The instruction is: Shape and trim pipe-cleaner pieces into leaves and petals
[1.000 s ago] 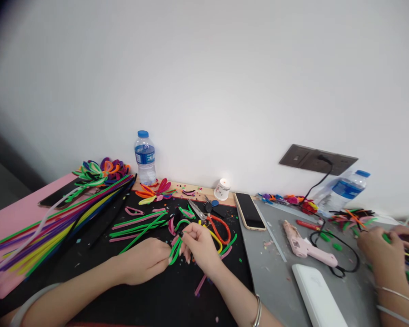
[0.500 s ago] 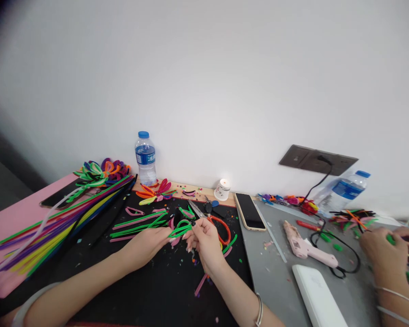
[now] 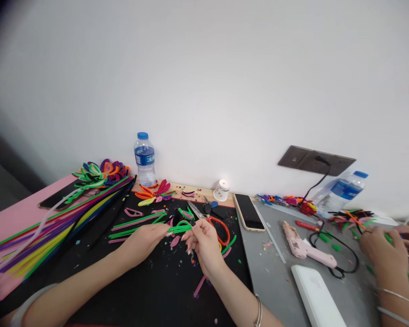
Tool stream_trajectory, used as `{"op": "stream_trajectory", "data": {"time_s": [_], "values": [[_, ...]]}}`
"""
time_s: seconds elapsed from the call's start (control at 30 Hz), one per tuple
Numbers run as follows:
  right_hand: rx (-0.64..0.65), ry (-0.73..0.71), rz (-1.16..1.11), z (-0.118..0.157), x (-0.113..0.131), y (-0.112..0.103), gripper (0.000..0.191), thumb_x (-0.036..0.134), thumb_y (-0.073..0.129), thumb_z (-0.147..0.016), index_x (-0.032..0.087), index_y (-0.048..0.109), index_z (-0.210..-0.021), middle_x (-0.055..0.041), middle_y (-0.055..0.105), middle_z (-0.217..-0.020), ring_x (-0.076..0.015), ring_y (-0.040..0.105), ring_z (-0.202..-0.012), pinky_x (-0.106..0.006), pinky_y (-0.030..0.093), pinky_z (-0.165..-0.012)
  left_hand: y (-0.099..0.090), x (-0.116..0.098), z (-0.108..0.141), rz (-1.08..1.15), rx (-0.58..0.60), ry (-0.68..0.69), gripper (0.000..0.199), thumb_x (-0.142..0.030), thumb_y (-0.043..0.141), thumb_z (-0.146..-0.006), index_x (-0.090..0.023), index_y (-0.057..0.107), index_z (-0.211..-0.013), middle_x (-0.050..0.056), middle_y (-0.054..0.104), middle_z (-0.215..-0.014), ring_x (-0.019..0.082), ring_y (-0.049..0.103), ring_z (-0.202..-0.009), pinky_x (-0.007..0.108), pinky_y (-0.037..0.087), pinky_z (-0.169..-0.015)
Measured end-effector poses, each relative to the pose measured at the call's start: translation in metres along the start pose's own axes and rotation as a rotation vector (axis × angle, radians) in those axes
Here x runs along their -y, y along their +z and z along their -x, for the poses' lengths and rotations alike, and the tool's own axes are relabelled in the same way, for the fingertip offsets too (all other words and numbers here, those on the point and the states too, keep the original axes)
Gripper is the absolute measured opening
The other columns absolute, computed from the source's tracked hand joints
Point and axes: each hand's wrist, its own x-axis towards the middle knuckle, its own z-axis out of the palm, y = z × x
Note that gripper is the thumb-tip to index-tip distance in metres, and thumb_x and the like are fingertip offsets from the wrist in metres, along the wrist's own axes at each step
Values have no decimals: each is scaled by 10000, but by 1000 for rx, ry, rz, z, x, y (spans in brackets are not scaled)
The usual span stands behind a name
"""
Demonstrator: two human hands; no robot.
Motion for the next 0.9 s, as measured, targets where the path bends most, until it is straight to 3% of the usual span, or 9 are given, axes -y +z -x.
{"op": "stream_trajectory", "data": {"time_s": [0.13,0.47,0.67,0.9], "values": [[-9,-1,11,1,1,0,300,385,673,-734,208,436,-684,21,644,-561,-70,475,-371,-159,361,-350,0,1,0,11,0,0,250,-173,339,-933,-179,572,-841,44,635,-775,167,621,-756,254,477,-704],[7,32,-97,-2,-2,-4,313,352,703,-730,195,435,-687,7,637,-562,-67,464,-367,-164,374,-352,-1,3,-2,-34,129,71,256,-83,334,-897,-162,575,-936,62,669,-836,184,638,-786,271,481,-714],[43,44,-102,-4,-3,-7,292,338,695,-739,193,449,-676,12,631,-549,-66,448,-352,-169,369,-350,-3,4,-4,-41,109,69,276,-71,323,-887,-161,583,-866,50,660,-789,173,629,-729,257,468,-674],[108,137,-51,-9,1,-14,244,311,660,-751,201,453,-684,15,635,-552,-65,468,-356,-150,345,-348,-8,7,-3,117,93,71,295,-109,285,-914,-178,558,-824,26,629,-779,150,597,-733,231,435,-676]]}}
